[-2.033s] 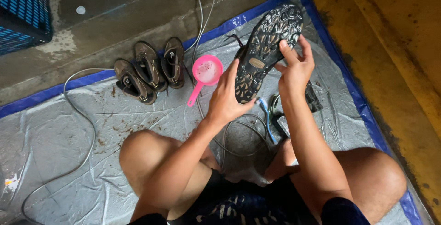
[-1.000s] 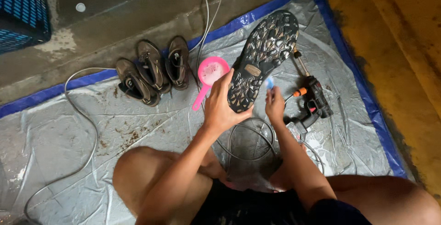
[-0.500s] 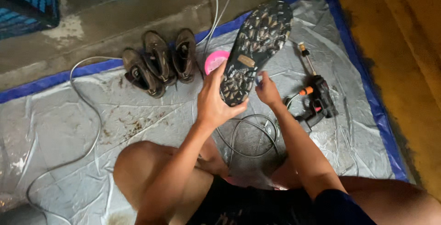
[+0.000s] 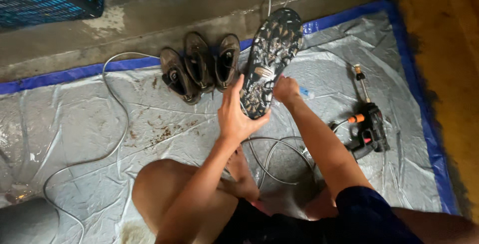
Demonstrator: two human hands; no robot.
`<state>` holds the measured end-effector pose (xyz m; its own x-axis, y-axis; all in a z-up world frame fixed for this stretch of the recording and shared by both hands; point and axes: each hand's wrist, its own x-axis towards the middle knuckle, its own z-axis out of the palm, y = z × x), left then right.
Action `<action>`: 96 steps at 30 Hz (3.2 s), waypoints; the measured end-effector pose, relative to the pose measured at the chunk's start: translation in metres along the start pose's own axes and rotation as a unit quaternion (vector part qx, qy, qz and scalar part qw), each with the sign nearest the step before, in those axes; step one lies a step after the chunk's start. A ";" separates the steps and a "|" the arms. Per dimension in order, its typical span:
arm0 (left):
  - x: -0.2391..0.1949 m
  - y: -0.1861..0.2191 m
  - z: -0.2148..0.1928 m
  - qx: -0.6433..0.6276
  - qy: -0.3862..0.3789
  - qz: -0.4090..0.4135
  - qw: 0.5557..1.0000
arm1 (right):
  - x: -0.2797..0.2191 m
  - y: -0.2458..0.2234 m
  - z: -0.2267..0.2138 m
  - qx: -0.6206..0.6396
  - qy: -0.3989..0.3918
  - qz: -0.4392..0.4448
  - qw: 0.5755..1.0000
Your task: The person scrubs the sole of a black shoe using a blue toothbrush and soapy water. They hold the shoe in their left hand and scrub the tread pattern with the brush in their right hand, occasionally dipping the brush into a pink scoop containing cleaning solution.
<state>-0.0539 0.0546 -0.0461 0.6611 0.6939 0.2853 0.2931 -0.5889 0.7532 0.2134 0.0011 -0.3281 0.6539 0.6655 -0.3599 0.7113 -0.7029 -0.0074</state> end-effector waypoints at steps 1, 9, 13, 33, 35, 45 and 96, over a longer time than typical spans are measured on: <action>-0.001 -0.002 0.001 0.001 0.001 -0.002 1.000 | 0.005 -0.004 0.008 0.000 0.000 -0.002 1.000; -0.001 -0.009 0.017 0.010 0.034 0.053 0.998 | 0.011 -0.007 -0.001 -0.054 -0.061 0.004 0.997; -0.003 -0.002 0.012 0.007 0.019 0.054 0.998 | -0.023 0.013 -0.014 0.027 -0.033 0.012 0.999; -0.022 0.049 0.031 0.016 -0.052 0.080 0.995 | -0.340 0.085 -0.266 0.112 0.332 -0.254 0.901; -0.024 0.049 0.035 0.034 -0.057 0.095 0.993 | -0.344 0.087 -0.260 0.039 0.358 -0.247 0.900; -0.020 0.065 0.034 0.077 -0.025 0.199 0.977 | -0.378 0.092 -0.284 0.039 0.334 -0.348 0.875; -0.004 0.071 0.034 0.021 0.055 0.288 0.956 | -0.312 0.143 -0.153 0.510 0.287 -0.216 0.782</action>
<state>-0.0126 -0.0043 -0.0139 0.6458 0.2880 0.7071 -0.0686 -0.9005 0.4294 0.1503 -0.2685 -0.0745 0.6261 0.6929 0.3576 0.5139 -0.0217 -0.8576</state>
